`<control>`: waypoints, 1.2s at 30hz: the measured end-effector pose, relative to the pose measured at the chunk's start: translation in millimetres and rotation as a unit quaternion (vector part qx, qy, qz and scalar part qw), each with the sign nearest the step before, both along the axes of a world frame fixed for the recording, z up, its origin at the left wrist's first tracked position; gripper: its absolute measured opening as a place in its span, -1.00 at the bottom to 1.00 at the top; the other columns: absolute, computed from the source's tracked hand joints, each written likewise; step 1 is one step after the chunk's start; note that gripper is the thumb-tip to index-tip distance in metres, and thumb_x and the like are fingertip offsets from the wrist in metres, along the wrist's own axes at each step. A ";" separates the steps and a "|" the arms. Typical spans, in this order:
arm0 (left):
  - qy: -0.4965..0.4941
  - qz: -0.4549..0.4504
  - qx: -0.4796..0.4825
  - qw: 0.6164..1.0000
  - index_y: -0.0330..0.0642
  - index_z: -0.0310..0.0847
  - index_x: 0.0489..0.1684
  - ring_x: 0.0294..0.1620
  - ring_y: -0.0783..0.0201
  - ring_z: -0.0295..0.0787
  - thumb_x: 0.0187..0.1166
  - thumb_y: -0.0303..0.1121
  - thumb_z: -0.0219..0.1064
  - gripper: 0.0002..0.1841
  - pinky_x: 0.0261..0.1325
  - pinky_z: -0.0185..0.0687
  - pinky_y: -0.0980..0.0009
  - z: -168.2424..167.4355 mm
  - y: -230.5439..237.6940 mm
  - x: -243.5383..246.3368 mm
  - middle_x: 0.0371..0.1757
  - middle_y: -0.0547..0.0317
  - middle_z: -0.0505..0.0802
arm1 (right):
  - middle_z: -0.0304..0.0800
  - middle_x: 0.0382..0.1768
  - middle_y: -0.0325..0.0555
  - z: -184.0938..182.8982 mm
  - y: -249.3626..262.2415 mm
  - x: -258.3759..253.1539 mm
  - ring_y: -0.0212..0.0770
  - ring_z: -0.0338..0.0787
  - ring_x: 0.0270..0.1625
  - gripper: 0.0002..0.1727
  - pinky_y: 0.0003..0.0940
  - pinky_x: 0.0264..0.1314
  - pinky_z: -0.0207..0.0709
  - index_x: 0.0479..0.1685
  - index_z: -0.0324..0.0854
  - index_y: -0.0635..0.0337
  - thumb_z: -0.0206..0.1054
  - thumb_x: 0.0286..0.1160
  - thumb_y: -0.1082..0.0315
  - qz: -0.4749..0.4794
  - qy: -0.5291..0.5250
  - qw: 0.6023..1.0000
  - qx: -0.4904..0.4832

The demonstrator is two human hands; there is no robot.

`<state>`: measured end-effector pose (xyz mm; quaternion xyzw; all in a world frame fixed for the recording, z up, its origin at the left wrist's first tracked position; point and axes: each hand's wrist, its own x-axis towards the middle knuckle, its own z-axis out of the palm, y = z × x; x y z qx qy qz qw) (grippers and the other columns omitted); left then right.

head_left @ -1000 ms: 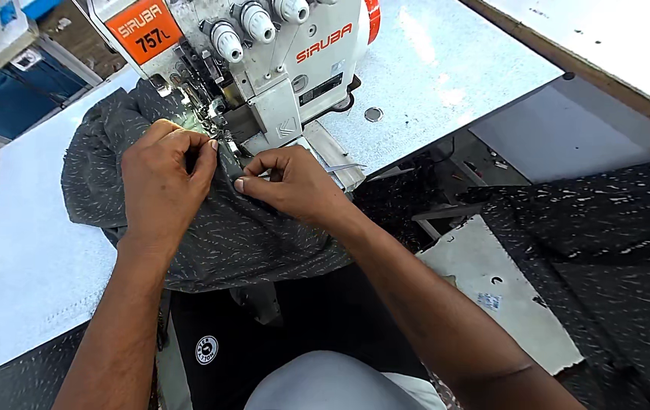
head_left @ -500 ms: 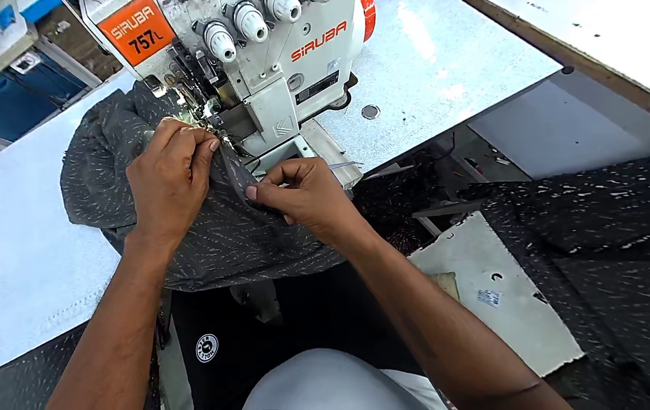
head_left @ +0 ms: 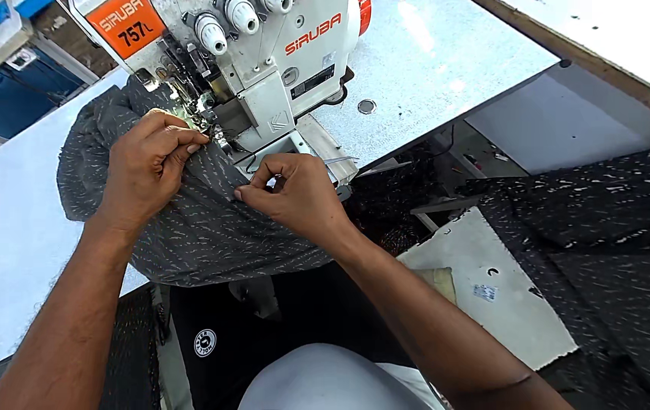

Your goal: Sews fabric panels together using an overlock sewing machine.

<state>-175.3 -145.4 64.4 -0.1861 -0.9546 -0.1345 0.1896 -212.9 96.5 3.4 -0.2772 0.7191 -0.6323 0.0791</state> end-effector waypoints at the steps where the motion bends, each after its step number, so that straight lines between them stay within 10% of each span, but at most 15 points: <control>1: -0.002 -0.002 0.002 1.000 -0.30 0.83 0.02 0.15 0.13 0.73 0.75 -0.41 0.23 -0.77 0.31 0.59 0.29 0.2 0.2 0.1 0.04 -0.11 0.80 | 0.69 -0.65 -0.37 1.0 0.4 0.7 -0.46 0.47 -0.71 -0.77 -0.46 -0.67 0.29 -0.59 0.71 0.04 0.61 0.32 0.24 0.003 -0.011 1.000 -0.009; 7: -0.040 0.084 0.029 0.995 -0.15 0.81 -0.01 -0.14 0.42 0.67 0.72 -0.16 0.27 -0.72 -0.05 0.57 0.52 6.5 15.6 4.2 0.00 0.08 0.78 | 0.71 -0.63 -0.23 -10.2 -5.3 -2.0 -0.35 0.62 -0.69 -0.76 -0.38 -0.68 0.48 -0.59 0.65 0.11 0.60 0.30 0.31 0.027 -0.111 0.993 -0.016; 14: -0.030 0.231 -0.061 0.970 -0.13 0.79 -0.20 -0.40 0.11 0.61 0.69 -0.19 0.22 -0.74 -0.35 0.45 0.07 13.1 54.0 3.1 -0.26 0.04 0.72 | 0.68 -0.65 -0.25 -8.5 -10.7 1.8 -0.34 0.57 -0.71 -0.72 -0.34 -0.68 0.44 -0.63 0.61 0.06 0.60 0.28 0.28 0.004 -0.087 0.996 0.010; 30: 0.044 0.114 -0.028 0.992 -0.16 0.82 0.01 0.23 0.02 0.74 0.79 -0.25 0.20 -0.74 0.29 0.55 0.11 -9.4 23.3 6.6 0.12 -0.06 0.85 | 0.67 -0.61 -0.10 -9.3 -7.0 5.1 -0.33 0.51 -0.77 -0.74 -0.48 -0.78 0.36 -0.51 0.55 0.22 0.58 0.32 0.43 0.048 -0.226 0.967 -0.107; 36: 0.025 0.135 -0.019 0.990 -0.12 0.83 0.06 0.19 0.03 0.72 0.78 -0.23 0.21 -0.73 0.25 0.55 0.09 -7.4 25.3 11.9 0.11 -0.04 0.83 | 0.77 -0.47 -0.08 1.1 -11.3 1.7 -0.34 0.56 -0.72 -0.57 -0.53 -0.78 0.37 0.23 0.64 0.23 0.56 0.36 0.42 0.105 -0.268 0.956 -0.053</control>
